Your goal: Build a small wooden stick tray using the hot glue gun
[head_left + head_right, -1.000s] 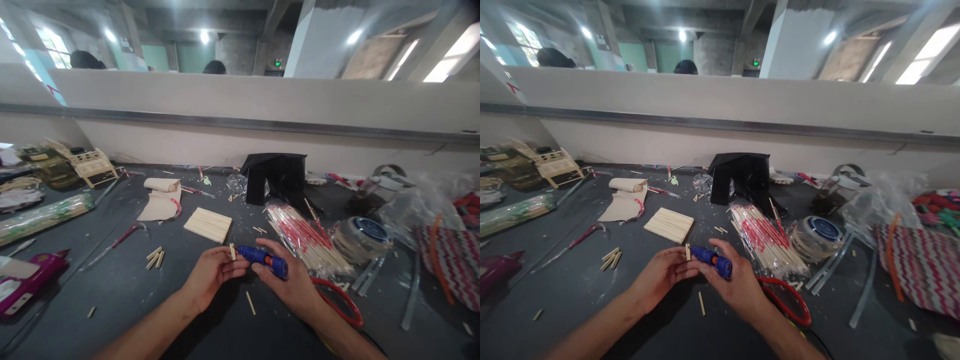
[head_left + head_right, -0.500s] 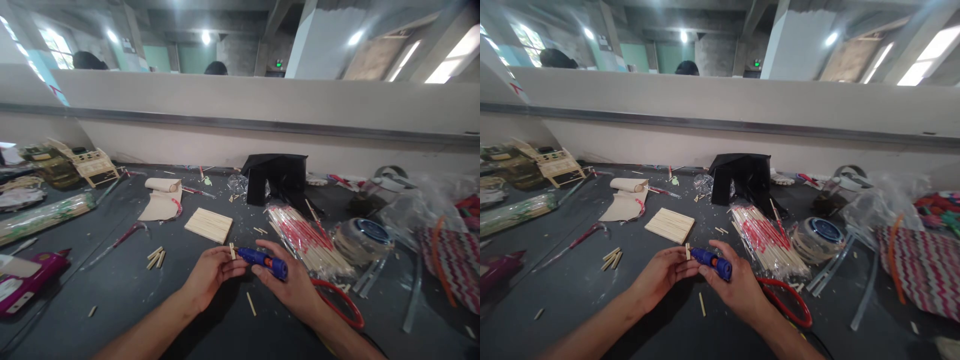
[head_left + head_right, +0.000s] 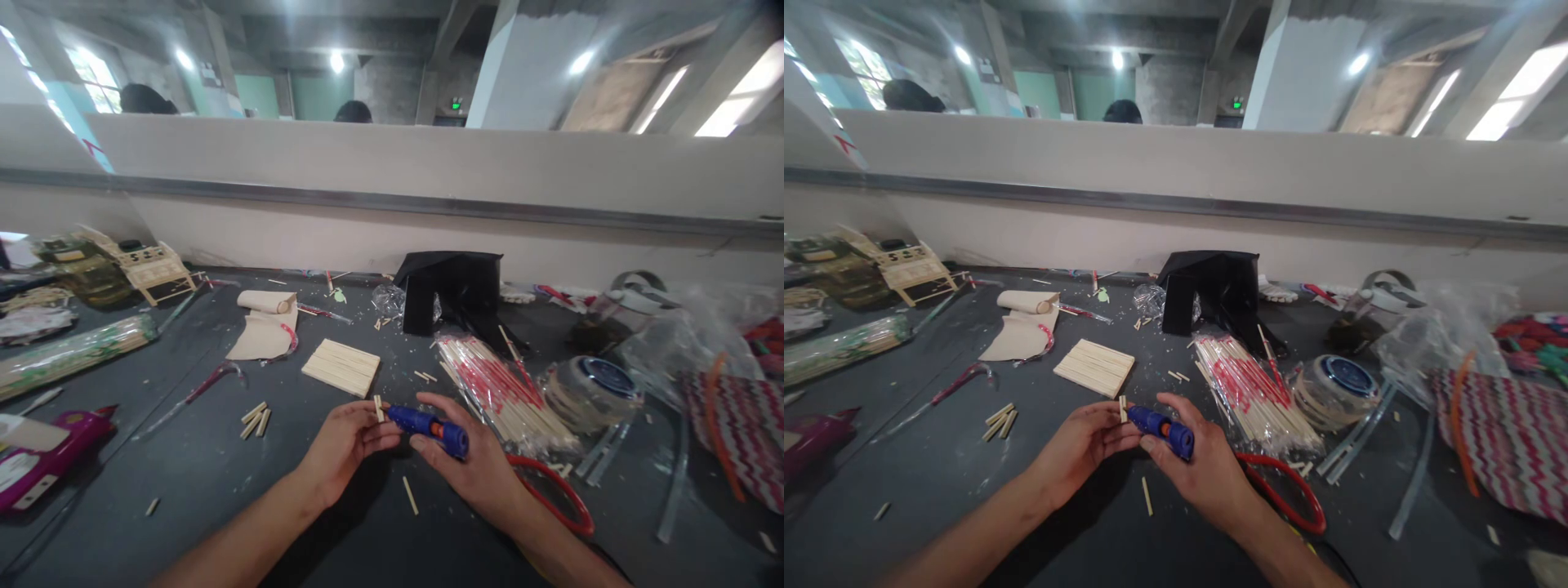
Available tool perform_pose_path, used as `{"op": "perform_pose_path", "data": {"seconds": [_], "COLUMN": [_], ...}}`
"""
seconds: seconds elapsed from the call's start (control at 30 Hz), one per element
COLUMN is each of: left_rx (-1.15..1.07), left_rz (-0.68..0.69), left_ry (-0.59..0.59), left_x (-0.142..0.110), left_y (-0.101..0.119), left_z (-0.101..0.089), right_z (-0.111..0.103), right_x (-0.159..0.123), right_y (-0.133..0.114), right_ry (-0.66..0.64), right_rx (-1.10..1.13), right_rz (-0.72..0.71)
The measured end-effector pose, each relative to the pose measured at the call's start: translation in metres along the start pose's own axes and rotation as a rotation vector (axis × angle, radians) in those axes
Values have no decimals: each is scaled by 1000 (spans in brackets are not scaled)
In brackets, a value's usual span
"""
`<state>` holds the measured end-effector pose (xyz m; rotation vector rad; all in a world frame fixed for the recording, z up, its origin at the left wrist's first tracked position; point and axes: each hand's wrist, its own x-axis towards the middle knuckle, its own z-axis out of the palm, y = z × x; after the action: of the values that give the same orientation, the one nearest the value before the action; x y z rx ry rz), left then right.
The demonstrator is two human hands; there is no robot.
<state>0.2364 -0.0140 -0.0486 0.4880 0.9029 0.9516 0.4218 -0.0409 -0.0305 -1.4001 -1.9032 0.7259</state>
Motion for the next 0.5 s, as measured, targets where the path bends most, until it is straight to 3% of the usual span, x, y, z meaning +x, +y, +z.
{"op": "perform_pose_path", "data": {"seconds": [0.5], "left_rx": [21], "left_rz": [1], "left_ry": [2], "left_x": [-1], "left_y": [1], "left_z": [-1], "right_z": [-2], "right_x": [-1], "right_y": [-5], "right_ry": [-35], "right_rx": [23], "right_rz": [16]}}
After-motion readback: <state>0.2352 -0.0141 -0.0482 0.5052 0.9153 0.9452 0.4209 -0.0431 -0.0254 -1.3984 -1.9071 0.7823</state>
